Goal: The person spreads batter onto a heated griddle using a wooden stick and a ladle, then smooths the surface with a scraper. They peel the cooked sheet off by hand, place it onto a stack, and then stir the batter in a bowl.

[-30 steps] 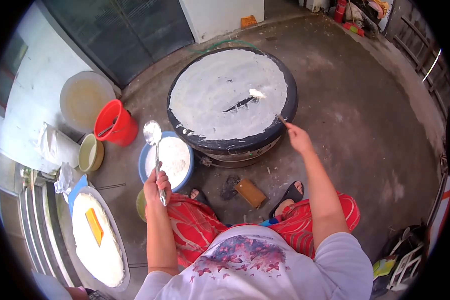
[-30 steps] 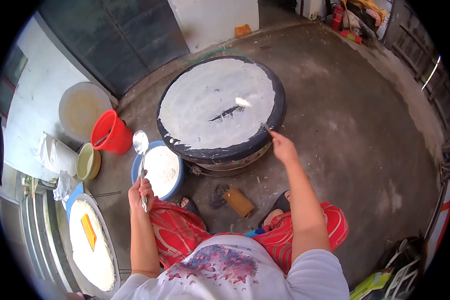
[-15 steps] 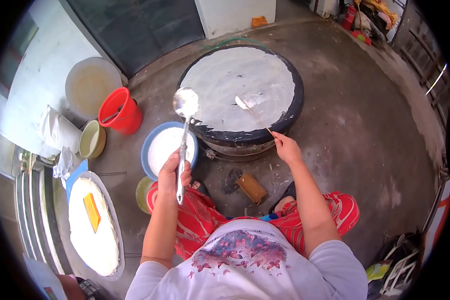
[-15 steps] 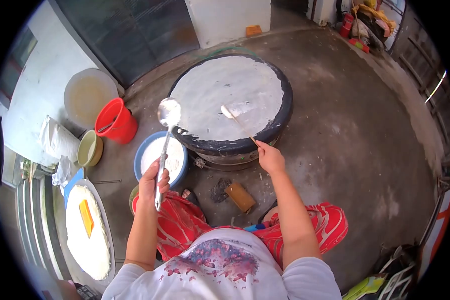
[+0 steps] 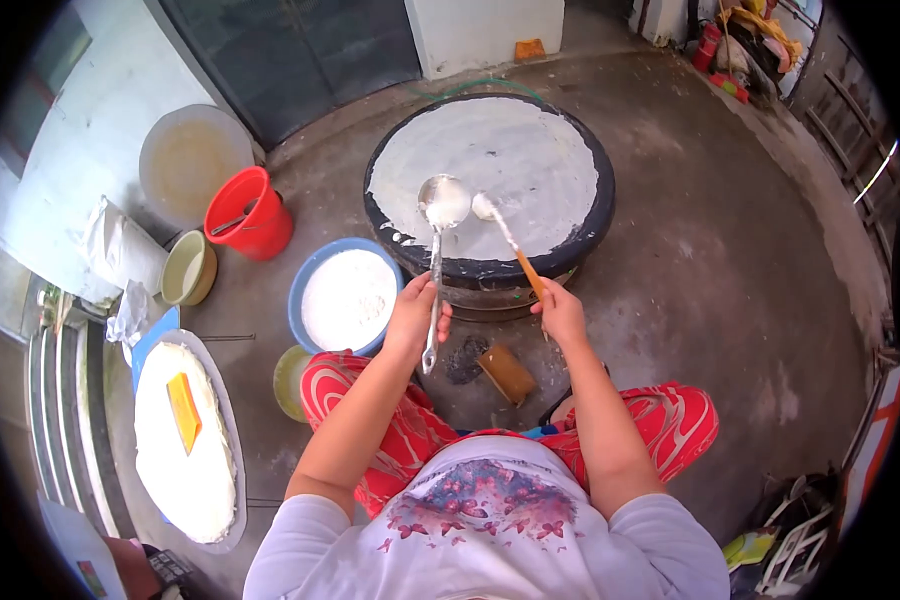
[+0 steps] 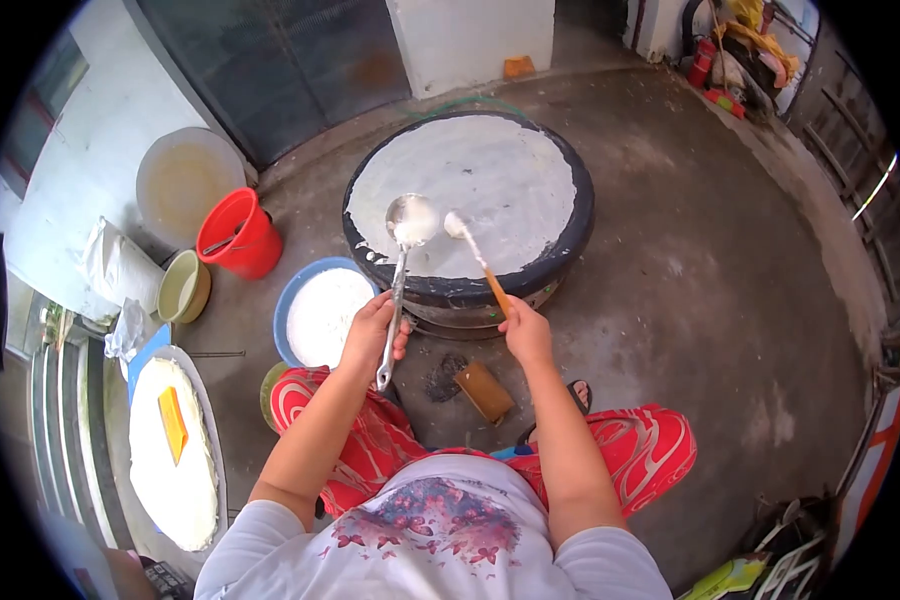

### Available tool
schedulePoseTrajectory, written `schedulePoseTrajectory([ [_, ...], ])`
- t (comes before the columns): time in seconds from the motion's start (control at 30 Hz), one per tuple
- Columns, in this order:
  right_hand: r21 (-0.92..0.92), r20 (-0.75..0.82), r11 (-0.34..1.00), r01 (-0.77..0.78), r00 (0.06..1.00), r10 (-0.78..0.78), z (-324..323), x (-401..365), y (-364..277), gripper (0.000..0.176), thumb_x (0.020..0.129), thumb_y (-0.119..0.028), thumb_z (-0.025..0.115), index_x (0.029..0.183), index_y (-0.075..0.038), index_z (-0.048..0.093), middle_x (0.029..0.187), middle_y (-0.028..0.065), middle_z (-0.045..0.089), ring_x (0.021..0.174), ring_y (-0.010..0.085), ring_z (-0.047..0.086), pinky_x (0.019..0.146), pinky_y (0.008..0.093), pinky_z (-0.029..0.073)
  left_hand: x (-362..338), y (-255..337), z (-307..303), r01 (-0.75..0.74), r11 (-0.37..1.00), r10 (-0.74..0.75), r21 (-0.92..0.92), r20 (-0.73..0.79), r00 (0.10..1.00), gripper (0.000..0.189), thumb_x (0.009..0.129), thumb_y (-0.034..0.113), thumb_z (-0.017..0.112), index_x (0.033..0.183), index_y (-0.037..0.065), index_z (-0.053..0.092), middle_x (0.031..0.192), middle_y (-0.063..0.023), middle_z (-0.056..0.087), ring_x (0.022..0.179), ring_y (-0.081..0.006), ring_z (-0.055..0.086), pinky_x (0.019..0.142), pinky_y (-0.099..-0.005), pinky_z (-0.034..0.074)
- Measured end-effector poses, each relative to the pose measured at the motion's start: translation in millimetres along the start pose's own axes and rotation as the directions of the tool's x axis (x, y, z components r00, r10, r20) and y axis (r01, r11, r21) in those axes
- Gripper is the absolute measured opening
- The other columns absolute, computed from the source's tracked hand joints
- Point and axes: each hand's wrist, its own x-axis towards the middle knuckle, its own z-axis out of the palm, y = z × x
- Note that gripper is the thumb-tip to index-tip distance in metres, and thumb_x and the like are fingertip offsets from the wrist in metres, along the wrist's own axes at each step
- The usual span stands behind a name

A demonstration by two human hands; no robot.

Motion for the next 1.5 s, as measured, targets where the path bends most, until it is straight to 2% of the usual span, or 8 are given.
schedulePoseTrajectory([
  [0.27, 0.119, 0.001, 0.976, -0.181, 0.983, 0.182, 56.3, -18.2, -5.5, 0.032, 0.089, -0.012, 0.040, 0.120, -0.012, 0.049, 0.063, 0.0058, 0.061, 0.043, 0.0099, 0.049, 0.046, 0.0246, 0.043, 46.5, -24.9, 34.0, -0.039, 0.929, 0.094, 0.368, -0.133, 0.987, 0.030, 0.090, 0.016, 0.035, 0.117, 0.004, 0.041, 0.059, -0.0050, 0.047, 0.039, -0.0107, 0.043, 0.033, -0.0240, 0.038],
  [0.43, 0.221, -0.007, 0.975, -0.011, 1.000, 0.013, 37.0, -14.2, -28.7, 0.029, 0.088, -0.014, 0.043, 0.115, -0.010, 0.054, 0.056, 0.0060, 0.057, 0.045, 0.0105, 0.052, 0.045, 0.0254, 0.043, 42.5, -10.8, 22.8, 0.107, 0.948, -0.138, -0.300, -0.085, 0.987, 0.020, 0.091, 0.017, 0.036, 0.098, 0.000, 0.045, 0.061, -0.0049, 0.046, 0.042, -0.0102, 0.042, 0.034, -0.0237, 0.037],
  [0.67, 0.012, -0.397, 1.000, 0.026, 0.918, -0.019, 16.5, 12.0, 21.2, 0.032, 0.087, -0.021, 0.047, 0.115, -0.007, 0.052, 0.087, 0.0135, 0.063, 0.074, 0.0213, 0.062, 0.069, 0.0290, 0.047, 8.9, 26.0, -14.0, 0.576, 0.058, 0.198, -0.816, 0.575, 0.794, 0.034, 0.089, 0.007, 0.038, 0.118, -0.011, 0.034, 0.069, -0.0048, 0.043, 0.048, -0.0085, 0.041, 0.039, -0.0201, 0.038],
  [0.83, 0.053, 0.386, 0.994, 0.092, 0.917, -0.106, 49.2, -35.1, -2.2, 0.031, 0.086, -0.023, 0.050, 0.113, -0.008, 0.054, 0.095, 0.0104, 0.063, 0.080, 0.0175, 0.060, 0.074, 0.0267, 0.045, -16.8, 58.0, -49.6, 0.516, 0.130, 0.284, -0.847, 0.531, 0.799, 0.036, 0.091, 0.009, 0.034, 0.121, -0.011, 0.031, 0.069, -0.0048, 0.042, 0.049, -0.0093, 0.040, 0.039, -0.0217, 0.038],
  [1.07, 0.508, -0.089, 0.778, -0.368, 0.877, 0.473, -24.2, -14.4, 17.9, 0.030, 0.090, -0.027, 0.042, 0.116, -0.015, 0.052, 0.069, 0.0001, 0.052, 0.048, 0.0081, 0.044, 0.042, 0.0224, 0.039, -57.2, 53.7, -166.3, 0.196, 0.361, 0.138, -0.912, 0.260, 0.956, 0.035, 0.091, 0.011, 0.034, 0.120, -0.007, 0.034, 0.068, -0.0054, 0.040, 0.049, -0.0082, 0.038, 0.038, -0.0194, 0.033],
  [1.13, -0.294, -0.452, 0.911, 0.290, 0.797, -0.400, 12.5, -13.5, 103.5, 0.027, 0.088, -0.021, 0.045, 0.108, -0.006, 0.055, 0.083, 0.0081, 0.062, 0.070, 0.0188, 0.059, 0.065, 0.0308, 0.048, -58.0, 38.4, -198.0, 0.128, 0.425, 0.014, -0.896, 0.148, 0.989, 0.031, 0.091, 0.012, 0.034, 0.114, -0.007, 0.039, 0.067, -0.0048, 0.041, 0.046, -0.0080, 0.038, 0.037, -0.0191, 0.033],
  [1.27, 0.027, 0.436, 0.999, 0.033, 0.899, -0.041, 24.8, -93.0, 9.6, 0.030, 0.084, -0.018, 0.053, 0.112, -0.008, 0.055, 0.106, 0.0122, 0.059, 0.089, 0.0193, 0.058, 0.080, 0.0294, 0.044, -38.2, -6.3, -246.8, 0.150, 0.414, -0.164, -0.898, 0.088, 0.983, 0.026, 0.092, 0.014, 0.033, 0.104, -0.007, 0.041, 0.065, -0.0034, 0.042, 0.045, -0.0073, 0.038, 0.038, -0.0178, 0.035],
  [1.5, 0.224, 0.328, 0.970, 0.094, 0.930, -0.166, -18.4, -70.3, -30.2, 0.061, 0.078, 0.003, 0.052, 0.133, -0.012, 0.031, 0.110, 0.0064, 0.051, 0.068, 0.0083, 0.052, 0.061, 0.0199, 0.044, -11.3, -94.4, -266.7, 0.165, 0.748, -0.298, -0.643, -0.105, 0.949, 0.039, 0.092, 0.029, 0.035, 0.104, -0.007, 0.043, 0.079, -0.0125, 0.056, 0.064, -0.0200, 0.054, 0.061, -0.0292, 0.049],
])
